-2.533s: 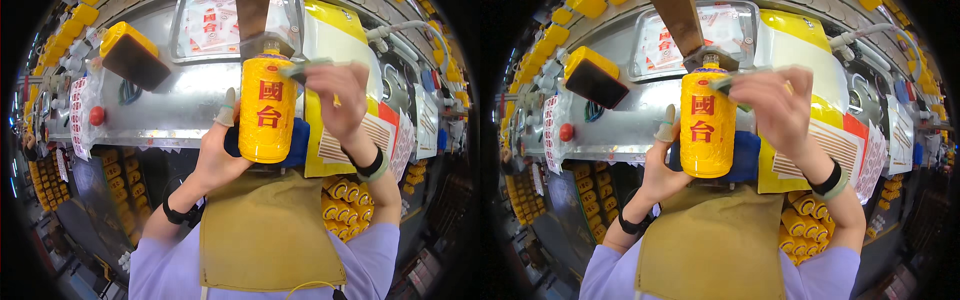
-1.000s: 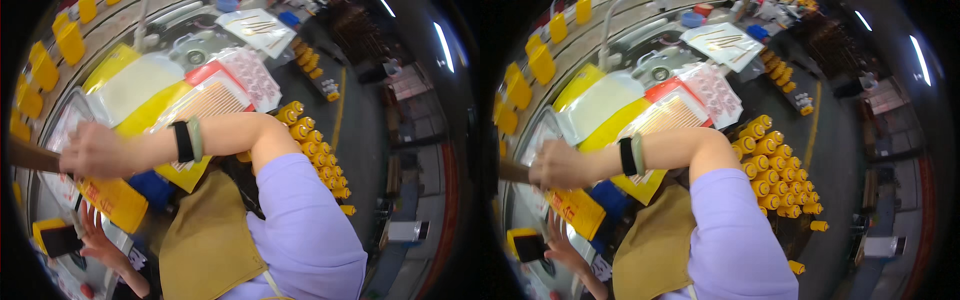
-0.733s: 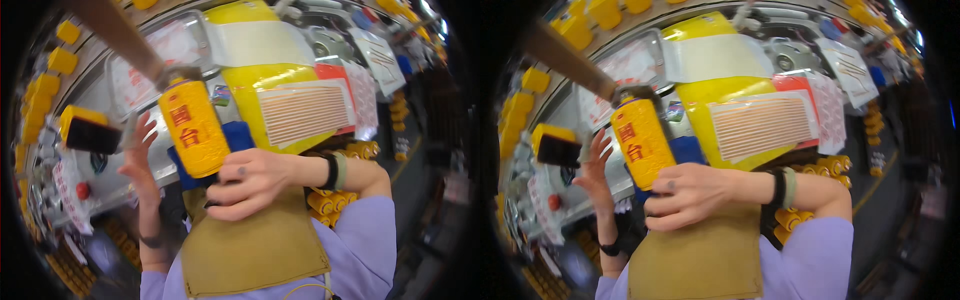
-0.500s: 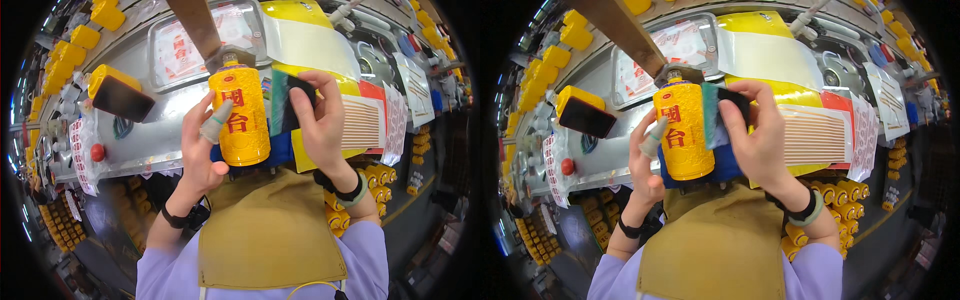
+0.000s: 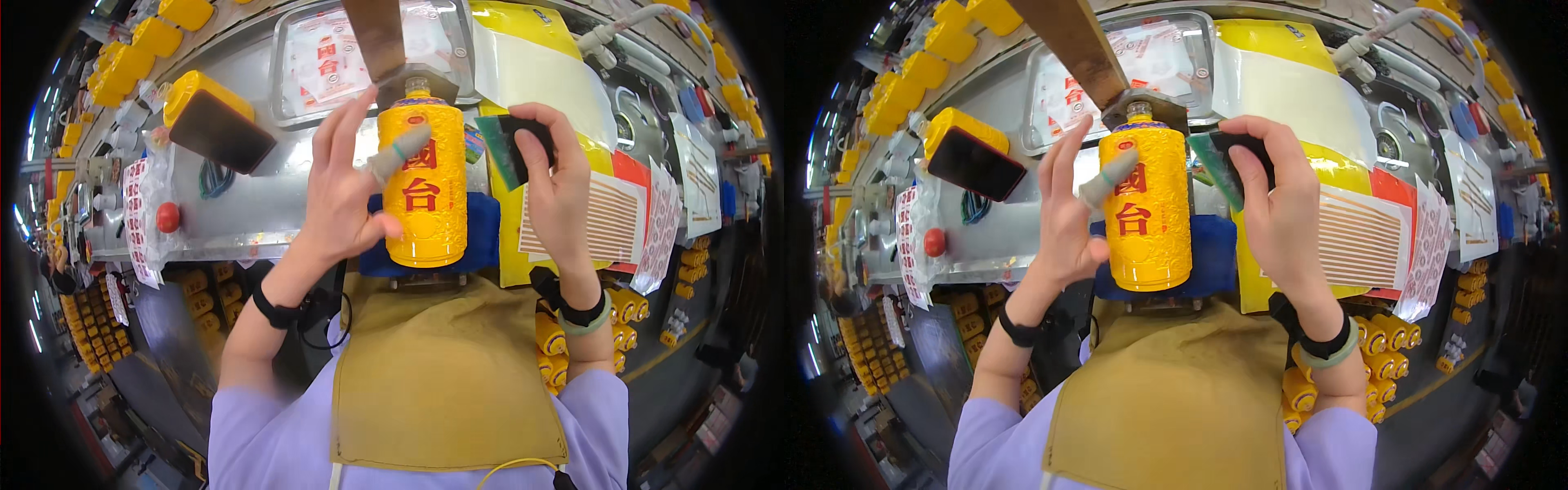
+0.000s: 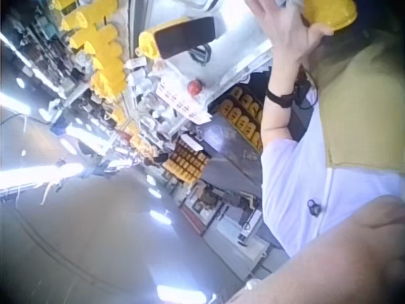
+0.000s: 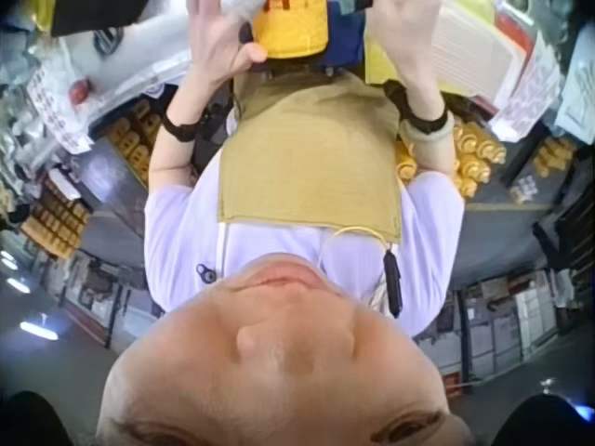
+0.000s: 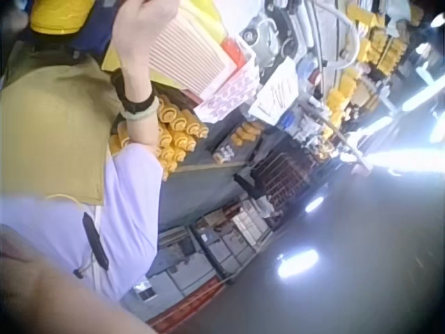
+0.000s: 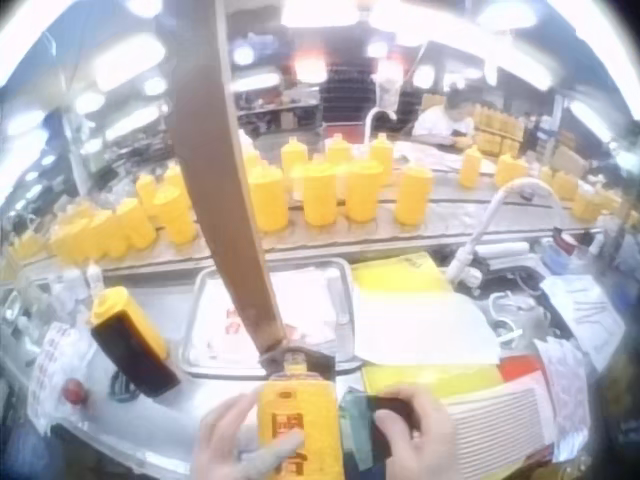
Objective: Applying labels and protective seals to liquor bottles on a production line conveyor.
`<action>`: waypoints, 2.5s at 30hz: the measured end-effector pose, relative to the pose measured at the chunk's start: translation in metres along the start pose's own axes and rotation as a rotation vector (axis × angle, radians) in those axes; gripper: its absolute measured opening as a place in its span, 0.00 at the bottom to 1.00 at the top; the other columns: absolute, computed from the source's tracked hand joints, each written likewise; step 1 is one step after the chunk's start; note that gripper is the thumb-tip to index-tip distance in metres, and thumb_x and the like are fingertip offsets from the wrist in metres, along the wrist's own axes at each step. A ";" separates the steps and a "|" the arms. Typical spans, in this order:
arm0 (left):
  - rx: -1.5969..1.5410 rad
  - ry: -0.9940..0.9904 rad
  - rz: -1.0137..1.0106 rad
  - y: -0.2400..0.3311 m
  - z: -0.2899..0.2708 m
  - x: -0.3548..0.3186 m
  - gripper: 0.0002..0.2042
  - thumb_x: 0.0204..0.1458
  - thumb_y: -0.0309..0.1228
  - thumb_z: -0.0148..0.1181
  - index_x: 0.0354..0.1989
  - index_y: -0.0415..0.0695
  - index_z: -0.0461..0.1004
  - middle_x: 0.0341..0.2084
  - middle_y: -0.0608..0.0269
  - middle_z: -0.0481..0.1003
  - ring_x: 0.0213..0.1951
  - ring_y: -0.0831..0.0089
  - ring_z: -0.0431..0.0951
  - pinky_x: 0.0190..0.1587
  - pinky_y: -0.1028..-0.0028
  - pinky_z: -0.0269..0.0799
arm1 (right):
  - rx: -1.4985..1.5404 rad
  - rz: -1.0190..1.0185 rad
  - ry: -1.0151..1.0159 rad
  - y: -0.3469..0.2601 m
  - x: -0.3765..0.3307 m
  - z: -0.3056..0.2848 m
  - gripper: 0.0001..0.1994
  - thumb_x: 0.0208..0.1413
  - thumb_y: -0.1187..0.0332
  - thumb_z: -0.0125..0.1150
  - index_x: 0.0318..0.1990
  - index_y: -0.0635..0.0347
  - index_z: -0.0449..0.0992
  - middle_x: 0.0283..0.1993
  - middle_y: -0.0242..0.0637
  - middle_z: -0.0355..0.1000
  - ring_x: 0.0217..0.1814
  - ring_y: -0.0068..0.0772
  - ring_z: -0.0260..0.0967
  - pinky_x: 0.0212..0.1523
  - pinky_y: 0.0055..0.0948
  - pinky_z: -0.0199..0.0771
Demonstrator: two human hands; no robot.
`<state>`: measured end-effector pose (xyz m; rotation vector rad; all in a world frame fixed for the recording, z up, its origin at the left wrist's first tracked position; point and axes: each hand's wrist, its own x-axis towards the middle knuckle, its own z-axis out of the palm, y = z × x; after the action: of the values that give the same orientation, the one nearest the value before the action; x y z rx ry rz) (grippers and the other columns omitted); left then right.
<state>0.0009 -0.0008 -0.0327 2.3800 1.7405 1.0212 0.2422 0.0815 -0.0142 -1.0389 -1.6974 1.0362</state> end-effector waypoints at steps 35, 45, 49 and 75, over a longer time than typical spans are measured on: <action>-0.427 0.107 -0.423 0.058 0.020 -0.060 0.50 0.36 0.25 0.81 0.72 0.36 0.59 0.70 0.52 0.61 0.68 0.63 0.65 0.71 0.63 0.57 | -0.199 -0.150 0.012 0.003 0.038 -0.066 0.15 0.57 0.60 0.65 0.40 0.64 0.74 0.32 0.46 0.72 0.37 0.46 0.72 0.44 0.36 0.72; -0.484 0.097 -0.472 0.060 0.021 -0.063 0.48 0.39 0.24 0.80 0.71 0.36 0.58 0.71 0.53 0.61 0.68 0.62 0.64 0.72 0.63 0.56 | -1.131 0.725 0.483 0.197 -0.008 -0.439 0.23 0.52 0.54 0.68 0.38 0.71 0.81 0.33 0.49 0.80 0.33 0.44 0.78 0.36 0.42 0.75; -0.368 0.078 -0.460 0.057 0.022 -0.065 0.52 0.41 0.29 0.79 0.75 0.37 0.52 0.68 0.48 0.64 0.67 0.61 0.66 0.71 0.62 0.58 | -0.781 0.944 0.433 0.237 -0.023 -0.485 0.20 0.53 0.55 0.71 0.32 0.69 0.79 0.29 0.44 0.74 0.23 0.40 0.70 0.25 0.40 0.66; -0.527 0.091 -0.424 0.057 0.019 -0.057 0.45 0.45 0.28 0.77 0.71 0.32 0.57 0.57 0.47 0.74 0.58 0.58 0.77 0.61 0.65 0.70 | -0.470 -0.475 -0.779 -0.079 -0.017 -0.019 0.08 0.49 0.72 0.66 0.34 0.57 0.71 0.35 0.38 0.68 0.38 0.47 0.72 0.36 0.42 0.72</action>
<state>0.0491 -0.0649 -0.0538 1.5933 1.6342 1.3184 0.2483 0.0453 0.0598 -0.4401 -2.7507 0.7748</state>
